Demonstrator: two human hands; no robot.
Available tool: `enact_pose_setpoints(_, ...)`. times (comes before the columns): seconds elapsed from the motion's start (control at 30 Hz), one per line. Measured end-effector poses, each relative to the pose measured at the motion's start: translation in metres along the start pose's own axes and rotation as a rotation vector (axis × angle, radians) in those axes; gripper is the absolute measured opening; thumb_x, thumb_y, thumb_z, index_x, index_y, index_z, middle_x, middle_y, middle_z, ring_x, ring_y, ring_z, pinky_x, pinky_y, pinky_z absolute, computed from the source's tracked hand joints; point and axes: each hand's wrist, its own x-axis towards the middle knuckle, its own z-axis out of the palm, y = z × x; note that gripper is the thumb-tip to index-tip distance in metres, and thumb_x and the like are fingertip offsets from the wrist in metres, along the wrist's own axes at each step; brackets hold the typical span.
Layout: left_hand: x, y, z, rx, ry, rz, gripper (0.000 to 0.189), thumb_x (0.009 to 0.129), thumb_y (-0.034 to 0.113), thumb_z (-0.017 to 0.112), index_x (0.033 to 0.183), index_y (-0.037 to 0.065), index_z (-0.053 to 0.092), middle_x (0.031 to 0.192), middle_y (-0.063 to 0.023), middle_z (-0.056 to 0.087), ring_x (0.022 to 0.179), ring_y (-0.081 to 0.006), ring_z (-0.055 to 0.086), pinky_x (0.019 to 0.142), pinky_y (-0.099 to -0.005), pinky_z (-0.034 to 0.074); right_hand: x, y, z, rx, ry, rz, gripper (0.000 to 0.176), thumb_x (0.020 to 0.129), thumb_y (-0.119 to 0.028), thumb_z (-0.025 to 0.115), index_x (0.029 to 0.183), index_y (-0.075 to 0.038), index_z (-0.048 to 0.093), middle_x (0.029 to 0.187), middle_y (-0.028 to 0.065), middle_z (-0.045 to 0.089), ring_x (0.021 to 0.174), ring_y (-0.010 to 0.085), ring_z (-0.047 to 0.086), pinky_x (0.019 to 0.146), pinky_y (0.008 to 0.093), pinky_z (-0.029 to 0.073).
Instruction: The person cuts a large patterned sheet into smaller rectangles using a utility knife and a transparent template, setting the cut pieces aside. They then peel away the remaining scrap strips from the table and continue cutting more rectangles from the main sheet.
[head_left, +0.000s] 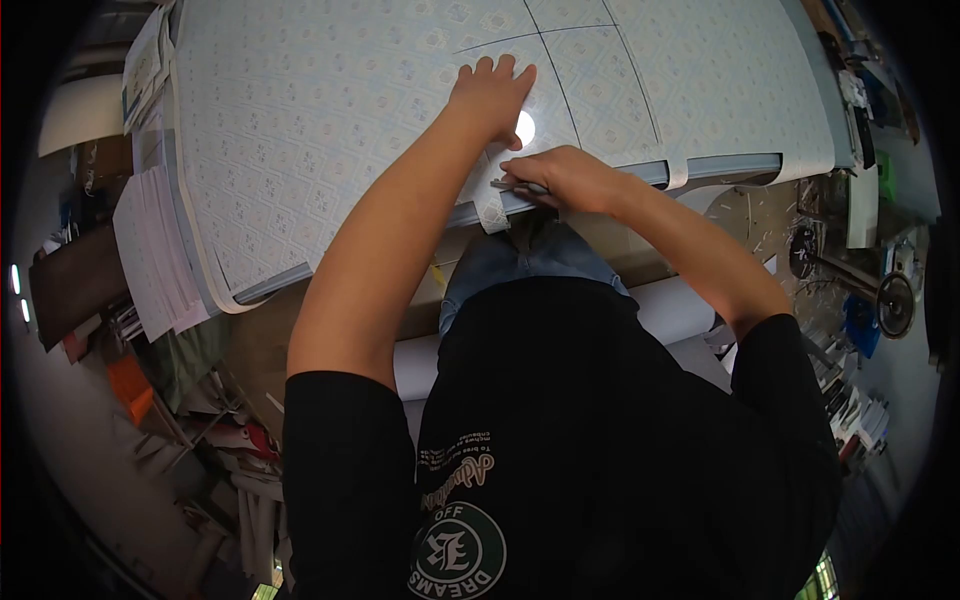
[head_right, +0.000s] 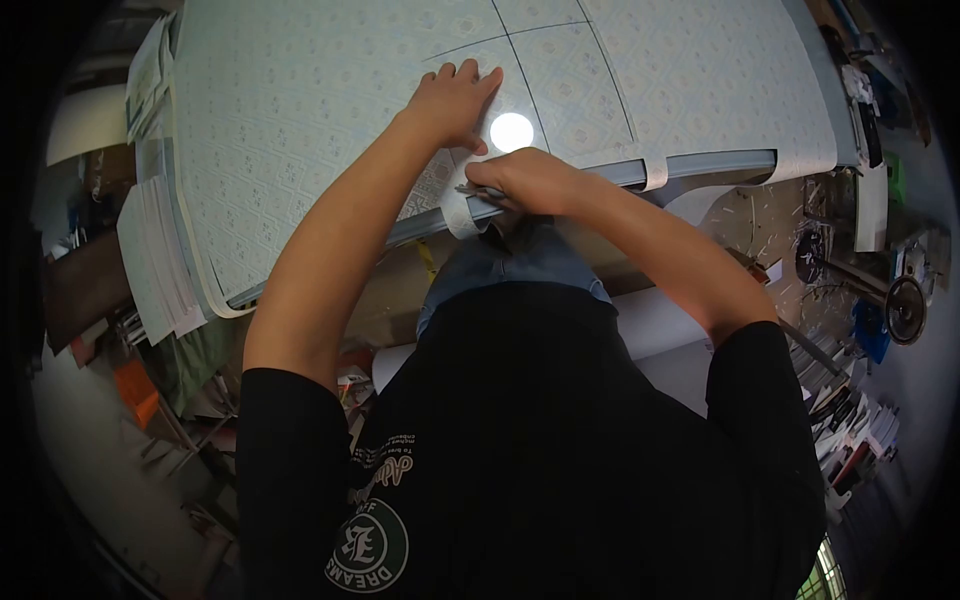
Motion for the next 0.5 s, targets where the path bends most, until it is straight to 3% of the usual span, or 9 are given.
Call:
enact_pose_setpoints(0.07, 0.005, -0.006, -0.007, -0.009, -0.025, 0.038, 0.108, 0.059, 0.034, 0.095, 0.151, 0.018, 0.041, 0.141, -0.0162, 0.05, 0.129, -0.0394, 0.052, 0.103, -0.0525, 0.047, -0.006, -0.008, 0.012, -0.008, 0.003, 0.065, 0.033, 0.093, -0.01, 0.068, 0.125, -0.007, 0.06, 0.111, 0.013, 0.074, 0.097, 0.0356, 0.071, 0.08, 0.0421, 0.058)
enact_pose_setpoints(0.13, 0.009, -0.007, -0.011, -0.028, -0.039, 0.087, 0.103, 0.06, 0.034, 0.095, 0.148, 0.017, 0.044, 0.138, -0.0168, 0.052, 0.126, -0.0395, 0.054, 0.102, -0.052, 0.047, -0.011, -0.021, 0.022, 0.079, 0.293, 0.007, 0.015, 0.092, -0.013, 0.065, 0.102, -0.008, 0.055, 0.087, 0.0158, 0.068, 0.08, 0.0408, 0.067, 0.067, 0.049, 0.052)
enact_pose_setpoints(0.17, 0.013, -0.01, -0.014, -0.017, -0.045, 0.119, 0.1, 0.058, 0.035, 0.096, 0.143, 0.016, 0.046, 0.136, -0.0167, 0.053, 0.125, -0.0391, 0.056, 0.101, -0.0519, 0.048, -0.011, -0.027, 0.026, 0.071, 0.31, 0.024, 0.015, 0.092, -0.013, 0.065, 0.102, -0.008, 0.055, 0.087, 0.0158, 0.068, 0.08, 0.0408, 0.067, 0.067, 0.049, 0.052)
enact_pose_setpoints(0.43, 0.047, -0.029, -0.019, -0.027, -0.003, 0.312, 0.093, 0.053, 0.036, 0.098, 0.129, 0.007, 0.053, 0.131, -0.0158, 0.057, 0.118, -0.0373, 0.061, 0.095, -0.0497, 0.053, -0.001, -0.092, 0.058, 0.011, 0.602, 0.477, 0.018, 0.09, -0.011, 0.068, 0.098, -0.005, 0.053, 0.088, 0.0152, 0.067, 0.081, 0.0391, 0.066, 0.067, 0.0469, 0.052)
enact_pose_setpoints(0.5, 0.052, -0.028, -0.024, -0.05, -0.091, 0.249, 0.095, 0.054, 0.038, 0.1, 0.132, 0.009, 0.055, 0.134, -0.0136, 0.059, 0.124, -0.0343, 0.06, 0.095, -0.059, 0.051, 0.007, -0.108, 0.063, -0.028, 0.628, 0.573, 0.019, 0.089, -0.01, 0.068, 0.098, -0.005, 0.052, 0.086, 0.0151, 0.066, 0.08, 0.0391, 0.066, 0.066, 0.0471, 0.052)
